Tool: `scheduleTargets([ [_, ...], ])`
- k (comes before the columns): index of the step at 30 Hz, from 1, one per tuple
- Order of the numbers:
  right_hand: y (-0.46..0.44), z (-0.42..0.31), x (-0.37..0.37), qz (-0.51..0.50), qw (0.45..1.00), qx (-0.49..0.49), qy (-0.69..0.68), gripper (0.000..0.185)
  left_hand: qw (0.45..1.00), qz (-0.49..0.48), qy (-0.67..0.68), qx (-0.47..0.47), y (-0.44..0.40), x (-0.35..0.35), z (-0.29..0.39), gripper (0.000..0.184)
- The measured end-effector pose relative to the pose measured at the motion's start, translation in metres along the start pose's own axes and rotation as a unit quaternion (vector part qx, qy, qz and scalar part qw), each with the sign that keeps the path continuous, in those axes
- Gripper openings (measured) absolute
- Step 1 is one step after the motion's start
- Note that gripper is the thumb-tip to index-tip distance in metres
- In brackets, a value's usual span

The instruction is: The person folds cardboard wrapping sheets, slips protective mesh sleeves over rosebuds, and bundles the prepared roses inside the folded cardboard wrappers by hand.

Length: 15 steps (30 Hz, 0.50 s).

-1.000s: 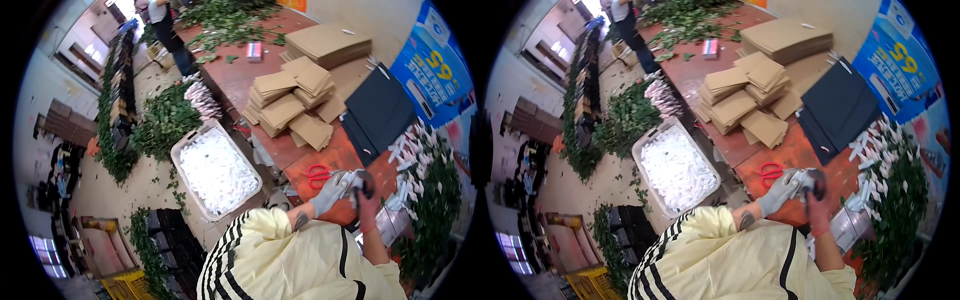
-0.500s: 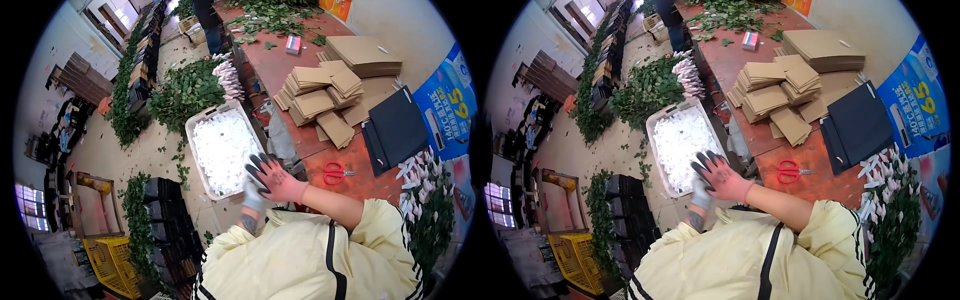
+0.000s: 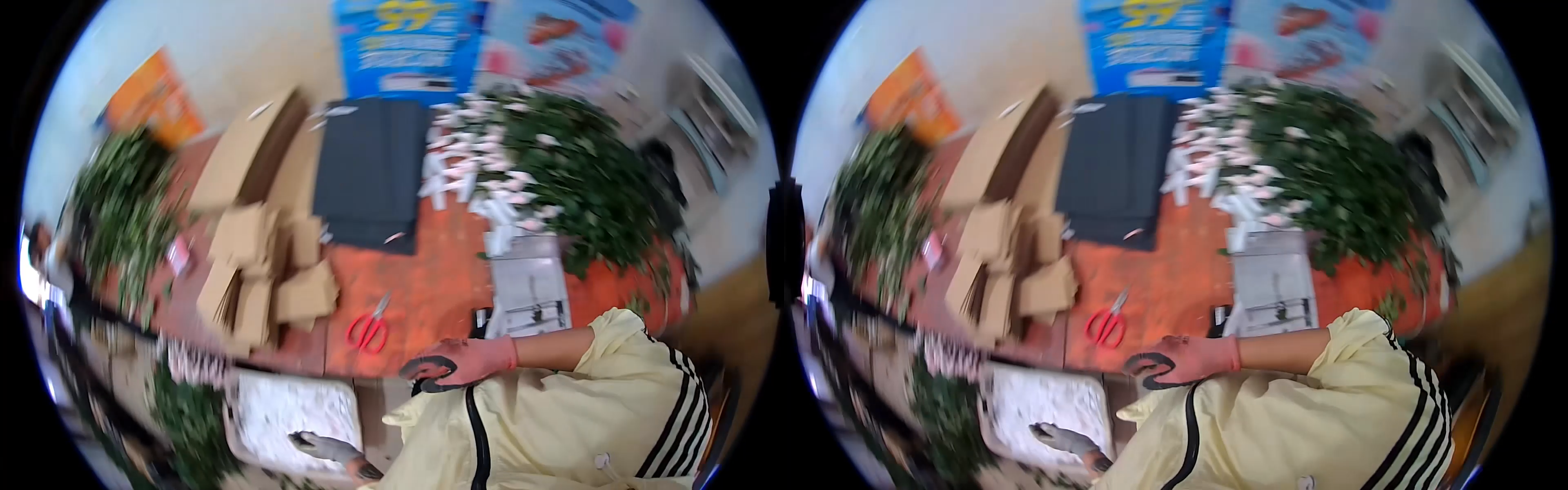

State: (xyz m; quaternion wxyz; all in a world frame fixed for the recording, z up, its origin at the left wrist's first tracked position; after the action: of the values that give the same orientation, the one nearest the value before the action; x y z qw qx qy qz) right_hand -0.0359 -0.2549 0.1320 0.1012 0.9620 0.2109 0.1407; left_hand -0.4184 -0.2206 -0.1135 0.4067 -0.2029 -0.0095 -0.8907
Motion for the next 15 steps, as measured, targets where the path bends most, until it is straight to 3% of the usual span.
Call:
scheduleTargets([
  [1,0.017,0.013,0.010,0.037,0.999,0.025,0.006,0.046,0.987,-0.117,0.100,0.040,0.029,-0.033,0.078,0.044],
  [2,0.035,0.024,0.018,0.053,0.997,0.053,0.018,0.042,0.967,-0.193,0.165,-0.006,0.055,-0.058,0.111,0.041],
  [4,0.063,0.023,0.035,0.122,0.992,0.025,-0.032,0.043,0.883,-0.382,0.139,-0.237,0.072,-0.111,0.198,0.040],
  [5,0.079,0.029,0.040,0.158,0.984,0.005,-0.079,0.044,0.833,-0.401,0.089,-0.372,0.076,-0.136,0.233,0.030],
  [6,0.099,0.032,0.044,0.148,0.986,0.012,-0.081,0.044,0.789,-0.382,0.058,-0.477,0.094,-0.161,0.273,0.034],
  [7,0.120,0.033,0.048,0.187,0.966,0.023,-0.175,0.044,0.747,-0.376,0.025,-0.547,0.107,-0.186,0.313,0.043],
  [8,0.136,0.039,0.051,0.231,0.935,0.040,-0.268,0.045,0.724,-0.378,0.028,-0.577,0.114,-0.220,0.345,0.051],
  [10,0.154,0.061,0.048,0.264,0.924,0.039,-0.273,0.044,0.700,-0.299,-0.142,-0.632,0.113,-0.309,0.362,0.063],
  [12,0.186,0.065,0.051,0.319,0.903,0.022,-0.287,0.043,0.639,-0.335,-0.245,-0.648,0.134,-0.352,0.369,0.068],
  [14,0.219,0.072,0.040,0.354,0.918,-0.035,-0.174,0.041,0.585,-0.476,-0.296,-0.586,0.153,-0.410,0.326,0.071],
  [15,0.228,0.081,0.029,0.389,0.906,-0.013,-0.163,0.040,0.579,-0.457,-0.319,-0.594,0.162,-0.399,0.322,0.072],
])
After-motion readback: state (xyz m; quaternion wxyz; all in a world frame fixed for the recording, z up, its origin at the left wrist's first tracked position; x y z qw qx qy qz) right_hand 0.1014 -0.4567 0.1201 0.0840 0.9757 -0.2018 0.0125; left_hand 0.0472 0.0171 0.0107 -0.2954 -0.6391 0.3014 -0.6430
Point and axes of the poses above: each hand's wrist, its own y-axis away from the middle knuckle, its own x-axis out of the back of the hand, z = x × y, the point moved 5 cm from there along -y, towards the middle knuckle, and after that the axes turned 8 degrees about -y, right-handed, at the moved point
